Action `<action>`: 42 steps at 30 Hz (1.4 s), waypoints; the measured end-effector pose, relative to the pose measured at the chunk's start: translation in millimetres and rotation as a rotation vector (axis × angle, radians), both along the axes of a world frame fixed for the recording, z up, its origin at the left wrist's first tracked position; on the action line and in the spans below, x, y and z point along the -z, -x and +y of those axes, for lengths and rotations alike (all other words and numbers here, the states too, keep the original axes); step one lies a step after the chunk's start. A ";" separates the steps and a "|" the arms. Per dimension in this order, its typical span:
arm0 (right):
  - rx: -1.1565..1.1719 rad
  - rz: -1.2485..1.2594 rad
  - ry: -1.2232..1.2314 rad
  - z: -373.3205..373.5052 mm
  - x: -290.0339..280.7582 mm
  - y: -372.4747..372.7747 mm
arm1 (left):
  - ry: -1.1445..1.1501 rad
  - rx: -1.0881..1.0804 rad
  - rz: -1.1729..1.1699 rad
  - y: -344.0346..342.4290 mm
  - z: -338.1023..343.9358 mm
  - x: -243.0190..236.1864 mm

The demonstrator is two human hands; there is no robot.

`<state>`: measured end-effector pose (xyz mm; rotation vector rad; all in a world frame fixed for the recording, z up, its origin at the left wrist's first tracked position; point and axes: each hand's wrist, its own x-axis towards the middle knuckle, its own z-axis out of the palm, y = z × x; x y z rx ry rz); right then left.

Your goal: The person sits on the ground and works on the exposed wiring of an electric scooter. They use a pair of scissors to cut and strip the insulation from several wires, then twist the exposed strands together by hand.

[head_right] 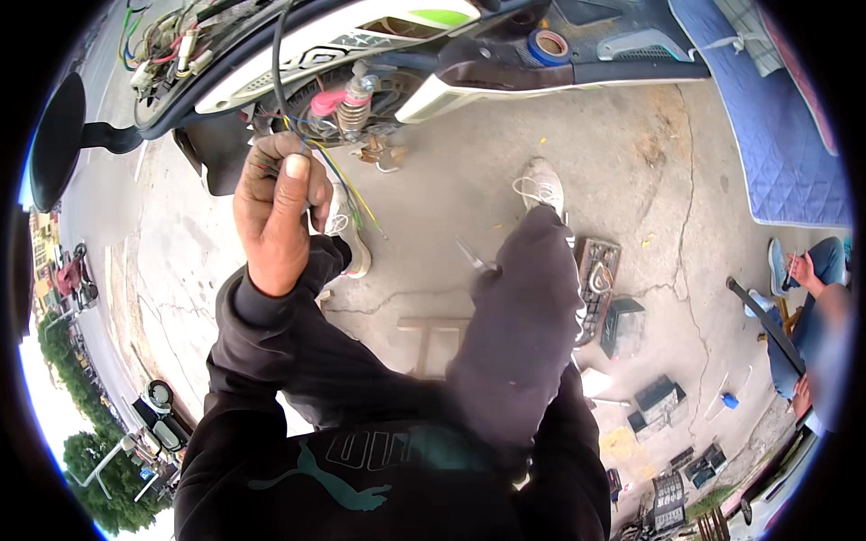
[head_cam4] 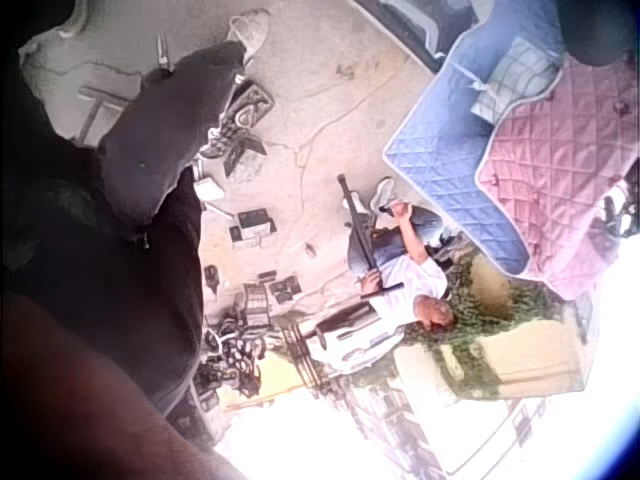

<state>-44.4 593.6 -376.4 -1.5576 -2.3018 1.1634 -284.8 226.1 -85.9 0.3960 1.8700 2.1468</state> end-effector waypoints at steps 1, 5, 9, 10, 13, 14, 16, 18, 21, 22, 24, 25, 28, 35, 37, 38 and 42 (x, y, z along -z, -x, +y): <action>-0.038 -0.065 0.005 -0.6 27.3 10.4 | 0.046 -0.028 -0.061 0.1 -0.6 -2.0; -0.095 -0.231 -0.061 22.9 86.2 74.2 | -0.020 -0.031 -0.165 -2.9 5.9 -16.4; -0.153 -0.337 -0.091 32.3 115.5 108.8 | -0.019 -0.016 -0.142 -4.0 1.5 -20.7; -0.165 -0.377 -0.095 30.0 121.6 105.2 | -0.020 -0.019 -0.146 -3.9 1.5 -21.0; -0.215 -0.450 -0.071 16.4 139.7 86.8 | -0.040 -0.026 -0.169 -4.0 6.8 -22.6; -0.235 -0.474 -0.053 7.7 145.5 73.0 | -0.047 -0.023 -0.183 -3.5 8.6 -23.3; -0.291 -0.527 -0.006 -15.1 152.9 32.2 | -0.041 -0.020 -0.180 -2.1 8.2 -21.9; -0.373 -0.575 0.058 -43.9 149.0 -22.0 | -0.034 -0.027 -0.146 -3.8 4.4 -17.7; -0.479 -0.604 0.216 -84.7 117.8 -119.0 | -0.008 -0.047 -0.131 -3.8 5.2 -17.6; -0.538 -0.597 0.296 -91.1 97.9 -144.8 | 0.015 -0.088 -0.117 -9.7 -1.2 -18.7; -0.522 -0.526 0.455 -92.6 48.4 -189.3 | 0.014 -0.074 -0.064 -4.5 1.8 -13.7; -0.464 -0.433 0.558 -92.5 15.4 -204.0 | 0.006 -0.056 -0.037 -2.4 3.3 -9.4; -0.227 0.088 0.685 -76.0 -95.5 -201.2 | -0.020 -0.017 0.022 0.9 4.7 0.2; -0.371 0.561 0.127 -109.7 -360.0 -20.0 | -0.127 0.042 -0.068 6.2 4.6 -7.3; -0.662 0.676 0.064 -141.8 -370.8 36.0 | -0.176 0.057 -0.091 9.9 -1.3 -4.6; -0.836 0.570 0.045 -150.1 -369.5 58.7 | -0.156 0.046 -0.062 10.6 -5.4 -5.6; -0.761 0.355 0.212 -192.1 -333.0 120.8 | -0.146 0.071 -0.044 12.6 1.5 -6.2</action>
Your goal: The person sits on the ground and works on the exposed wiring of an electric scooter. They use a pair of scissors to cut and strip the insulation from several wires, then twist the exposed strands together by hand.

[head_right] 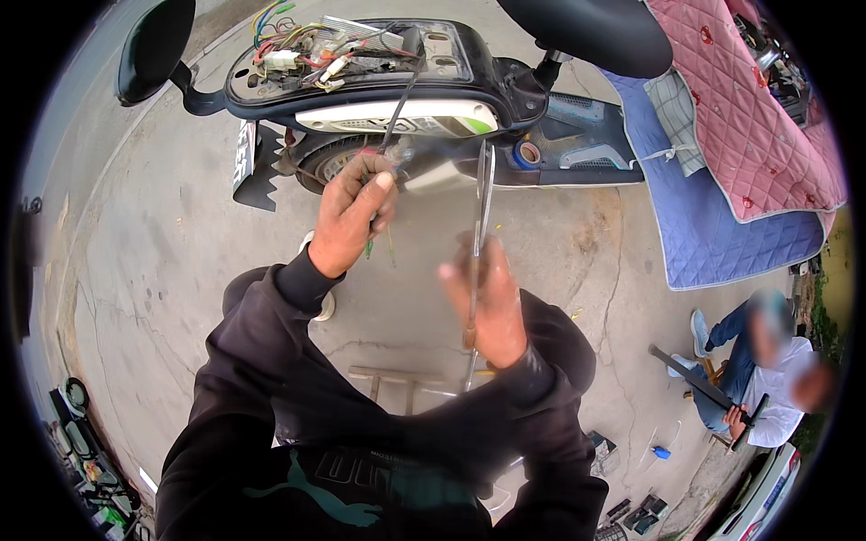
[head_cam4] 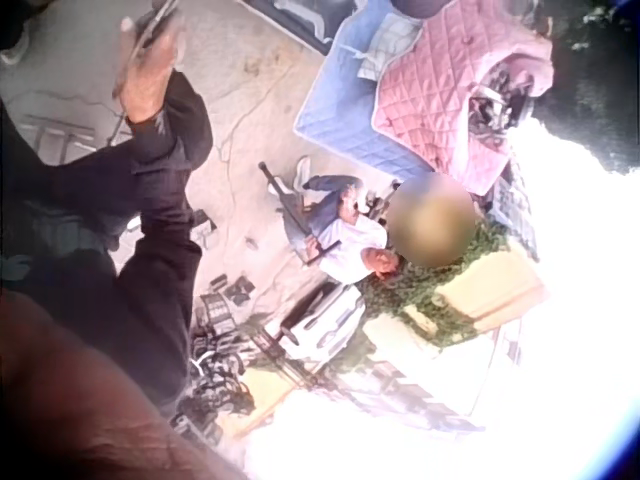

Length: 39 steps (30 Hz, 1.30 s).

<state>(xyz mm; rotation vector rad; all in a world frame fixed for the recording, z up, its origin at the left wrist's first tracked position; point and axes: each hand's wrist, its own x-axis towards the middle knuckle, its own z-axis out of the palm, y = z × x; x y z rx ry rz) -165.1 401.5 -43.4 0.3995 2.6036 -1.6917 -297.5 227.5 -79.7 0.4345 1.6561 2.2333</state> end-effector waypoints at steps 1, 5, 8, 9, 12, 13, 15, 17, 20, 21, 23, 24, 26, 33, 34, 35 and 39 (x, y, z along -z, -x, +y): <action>0.005 0.019 -0.048 -6.8 5.7 6.1 | -0.003 0.013 -0.015 -0.6 0.7 -2.4; -0.029 0.183 -0.299 -21.8 36.2 10.3 | -0.031 0.020 -0.092 -1.0 -9.0 -6.4; -0.051 0.261 -0.348 -27.2 39.6 15.5 | -0.071 0.033 -0.148 -0.5 -12.9 -4.6; -0.058 0.259 -0.358 -28.0 38.4 17.0 | -0.077 0.040 -0.164 -0.2 -13.6 -4.8; -0.073 0.263 -0.412 -27.3 36.7 20.6 | -0.091 0.063 -0.158 1.1 -11.4 -0.6; -0.071 0.268 -0.440 -27.4 39.1 21.0 | -0.095 0.070 -0.147 1.2 -9.9 0.8; -0.072 0.261 -0.492 -26.4 38.7 22.1 | -0.047 0.031 -0.087 0.7 -3.6 -0.2; -0.074 0.235 -0.538 -25.4 35.3 22.3 | -0.006 0.020 -0.060 1.2 -2.4 1.0; -0.047 0.308 -0.641 -20.8 37.0 22.7 | 0.045 0.040 -0.067 4.7 -8.1 5.8; -0.052 0.293 -0.662 -19.3 37.4 22.6 | 0.062 0.041 -0.068 5.5 -9.1 5.1; -0.061 0.263 -0.705 -16.5 37.5 23.3 | 0.084 0.047 -0.077 7.1 -10.9 4.2; -0.064 0.268 -0.702 -15.5 38.4 23.0 | 0.088 0.051 -0.083 7.9 -11.7 3.9; -0.070 0.281 -0.695 -14.1 39.8 22.6 | 0.093 0.061 -0.090 8.9 -12.6 3.5; -0.081 0.285 -0.669 -12.7 38.3 22.2 | 0.158 0.065 -0.046 11.8 -14.3 2.1; -0.078 0.295 -0.671 -12.6 37.8 22.8 | 0.167 0.062 -0.043 12.1 -14.6 1.5; -0.074 0.304 -0.674 -12.7 37.8 22.9 | 0.170 0.067 -0.044 12.7 -14.9 1.0; -0.065 0.238 -0.444 -14.5 39.9 19.7 | 0.110 0.098 -0.100 14.1 -15.1 -1.7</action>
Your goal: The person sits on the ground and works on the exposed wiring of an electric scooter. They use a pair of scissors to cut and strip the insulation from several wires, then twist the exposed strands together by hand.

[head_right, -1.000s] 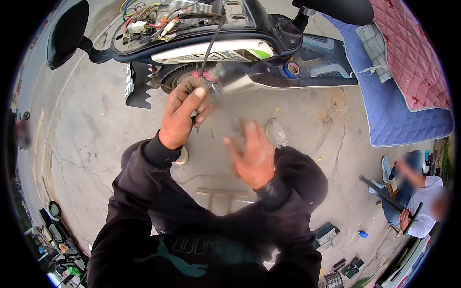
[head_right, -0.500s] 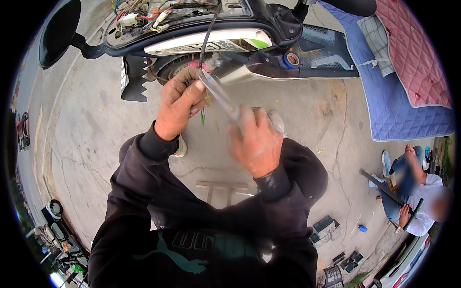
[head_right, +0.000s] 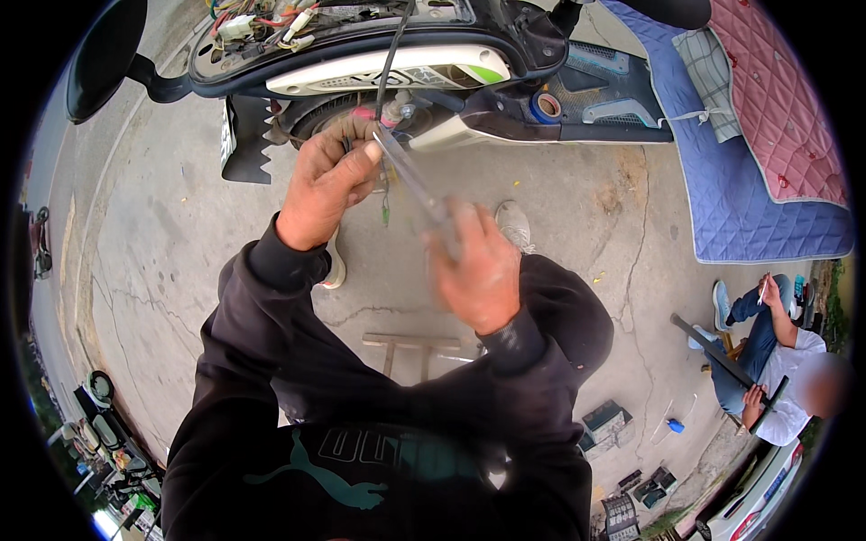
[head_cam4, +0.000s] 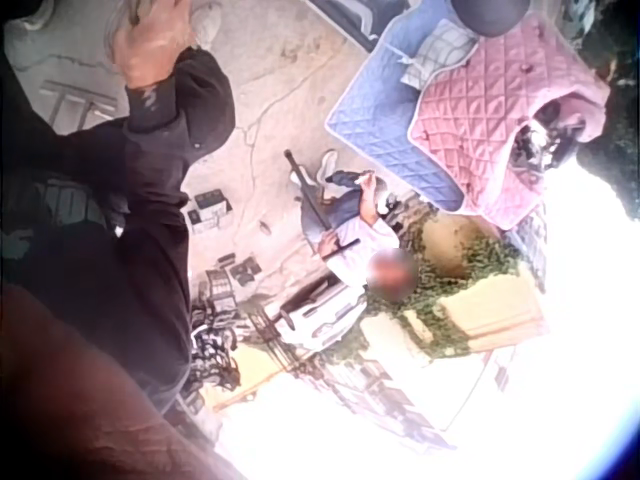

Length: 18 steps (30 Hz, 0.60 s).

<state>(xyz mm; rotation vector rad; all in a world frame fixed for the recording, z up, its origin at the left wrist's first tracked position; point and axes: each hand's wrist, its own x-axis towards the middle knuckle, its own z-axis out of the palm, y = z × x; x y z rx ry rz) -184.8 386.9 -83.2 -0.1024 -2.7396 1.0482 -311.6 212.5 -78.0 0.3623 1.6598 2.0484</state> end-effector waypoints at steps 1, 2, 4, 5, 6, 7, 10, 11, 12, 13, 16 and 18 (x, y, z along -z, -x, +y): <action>-0.004 -0.022 0.072 -0.7 -0.1 -0.7 | -0.033 0.008 -0.029 0.1 0.2 -0.4; -0.009 -0.045 0.141 -1.0 -1.3 -1.3 | -0.045 0.012 -0.040 0.3 1.1 -1.2; 0.010 -0.166 0.287 -4.3 -5.1 -4.2 | -0.070 0.020 -0.063 0.4 3.0 -2.6; 0.018 -0.226 0.359 -4.6 -5.6 -5.4 | -0.090 0.026 -0.086 0.3 3.8 -2.2; -0.010 -0.254 0.423 -3.0 -3.0 -7.1 | -0.109 0.032 -0.110 0.0 4.6 -1.8; -0.038 -0.281 0.487 -0.1 2.0 -9.3 | -0.129 0.038 -0.133 -0.3 5.5 -1.6; 0.198 -0.200 1.102 17.7 -10.6 -3.0 | -0.151 0.026 -0.171 -1.3 -1.7 -6.4; 0.342 -0.135 1.366 26.5 -19.9 1.1 | -0.166 0.017 -0.167 -1.1 -3.4 -4.8; 0.400 -0.041 1.256 32.2 -25.4 4.5 | -0.169 0.007 -0.158 -0.7 -6.7 -3.2; 0.455 0.051 1.144 37.3 -28.5 5.9 | -0.173 -0.004 -0.150 -0.9 -9.4 -1.4; 0.229 -0.067 0.548 36.1 -21.8 -3.6 | -0.077 -0.059 -0.082 0.1 -9.0 4.4; 0.116 -0.153 0.218 21.4 -8.8 -10.1 | -0.063 -0.061 -0.063 -1.4 -5.9 6.1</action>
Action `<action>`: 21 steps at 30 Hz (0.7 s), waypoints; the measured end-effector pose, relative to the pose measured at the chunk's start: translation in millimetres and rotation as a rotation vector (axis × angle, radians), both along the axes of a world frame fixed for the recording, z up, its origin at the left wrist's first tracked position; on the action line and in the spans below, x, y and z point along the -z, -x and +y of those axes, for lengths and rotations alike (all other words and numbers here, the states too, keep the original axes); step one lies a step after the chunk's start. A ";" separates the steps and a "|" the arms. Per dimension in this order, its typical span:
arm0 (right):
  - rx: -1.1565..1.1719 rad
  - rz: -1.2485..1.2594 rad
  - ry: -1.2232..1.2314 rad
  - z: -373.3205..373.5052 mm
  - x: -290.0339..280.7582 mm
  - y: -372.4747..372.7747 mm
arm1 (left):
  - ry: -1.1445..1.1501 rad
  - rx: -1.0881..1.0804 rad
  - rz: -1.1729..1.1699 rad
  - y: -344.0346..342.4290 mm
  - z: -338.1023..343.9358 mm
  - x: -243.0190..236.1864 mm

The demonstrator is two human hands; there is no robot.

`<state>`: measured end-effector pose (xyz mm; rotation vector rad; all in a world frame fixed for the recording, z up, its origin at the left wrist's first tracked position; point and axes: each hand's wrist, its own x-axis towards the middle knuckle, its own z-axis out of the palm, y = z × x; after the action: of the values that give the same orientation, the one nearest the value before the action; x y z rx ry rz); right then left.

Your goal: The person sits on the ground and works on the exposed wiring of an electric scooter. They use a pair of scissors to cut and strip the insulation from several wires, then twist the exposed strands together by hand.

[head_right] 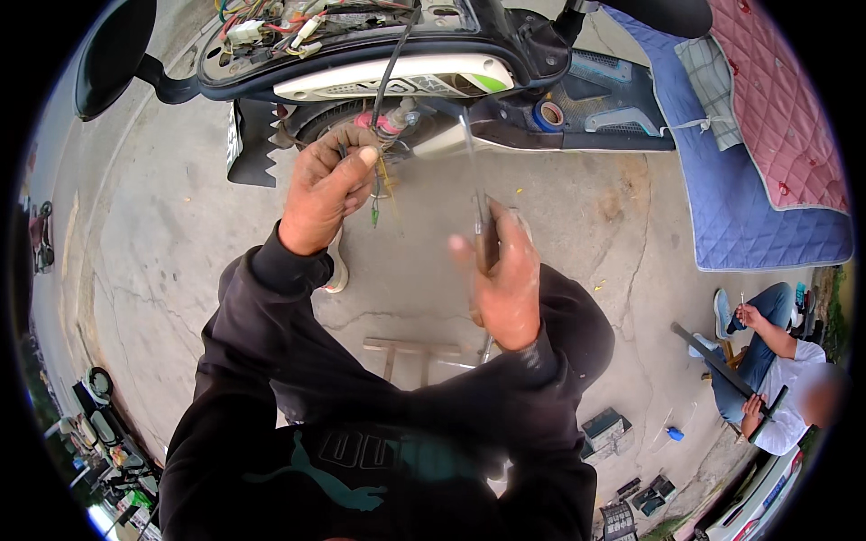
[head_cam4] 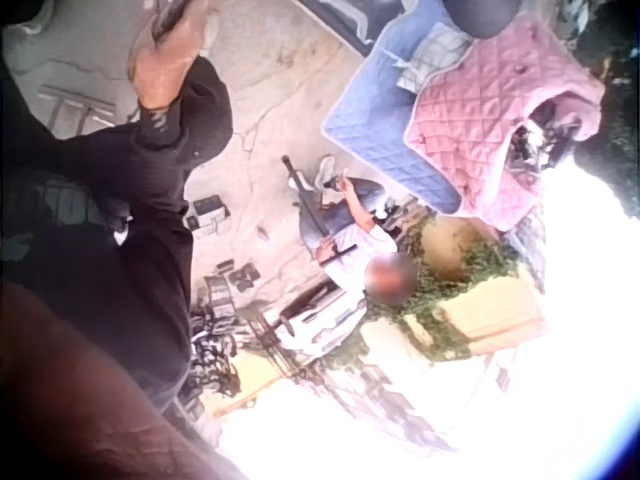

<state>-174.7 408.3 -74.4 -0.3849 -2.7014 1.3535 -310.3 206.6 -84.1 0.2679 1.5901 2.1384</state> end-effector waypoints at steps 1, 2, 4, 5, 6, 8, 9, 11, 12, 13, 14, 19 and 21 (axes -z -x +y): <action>-0.047 0.049 -0.046 -7.5 2.6 -0.4 | 0.007 -0.001 0.009 -0.3 1.7 0.7; -0.075 0.061 -0.060 -14.5 2.1 1.0 | 0.017 -0.010 0.017 -1.0 2.7 -0.1; -0.115 0.066 -0.098 -20.9 2.8 1.8 | 0.034 -0.027 0.035 -1.8 4.9 -1.9; -0.132 0.061 -0.125 -21.7 4.6 3.4 | 0.061 -0.033 0.071 -1.3 5.4 -1.2; -0.149 0.057 -0.153 -22.3 5.2 5.0 | 0.088 -0.038 0.107 -1.1 5.8 1.0; -0.144 0.047 -0.191 -24.2 3.6 6.0 | 0.121 -0.046 0.162 -1.6 7.1 1.6; -0.141 0.041 -0.209 -25.1 3.3 5.7 | 0.127 -0.048 0.180 -2.7 7.9 1.6; -0.135 0.080 -0.248 -25.9 3.1 5.3 | 0.171 -0.052 0.237 -4.0 7.9 1.2; -0.132 0.098 -0.267 -25.8 3.0 5.2 | 0.209 -0.055 0.275 -4.4 7.9 0.5; -0.128 0.118 -0.284 -25.6 4.3 5.1 | 0.246 -0.057 0.313 -4.7 8.0 0.2; -0.122 0.139 -0.303 -24.8 6.4 4.7 | 0.258 -0.061 0.336 -4.8 8.5 0.7; -0.112 0.184 -0.343 -21.8 13.3 2.9 | 0.290 -0.031 0.320 -5.5 10.6 1.0; -0.116 0.199 -0.334 -21.8 13.8 2.4 | 0.247 -0.019 0.305 -5.5 11.8 -1.7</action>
<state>-177.1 386.5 -88.3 -0.0606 -2.7435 0.8801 -304.8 218.4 -82.4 0.5185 2.0133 1.9583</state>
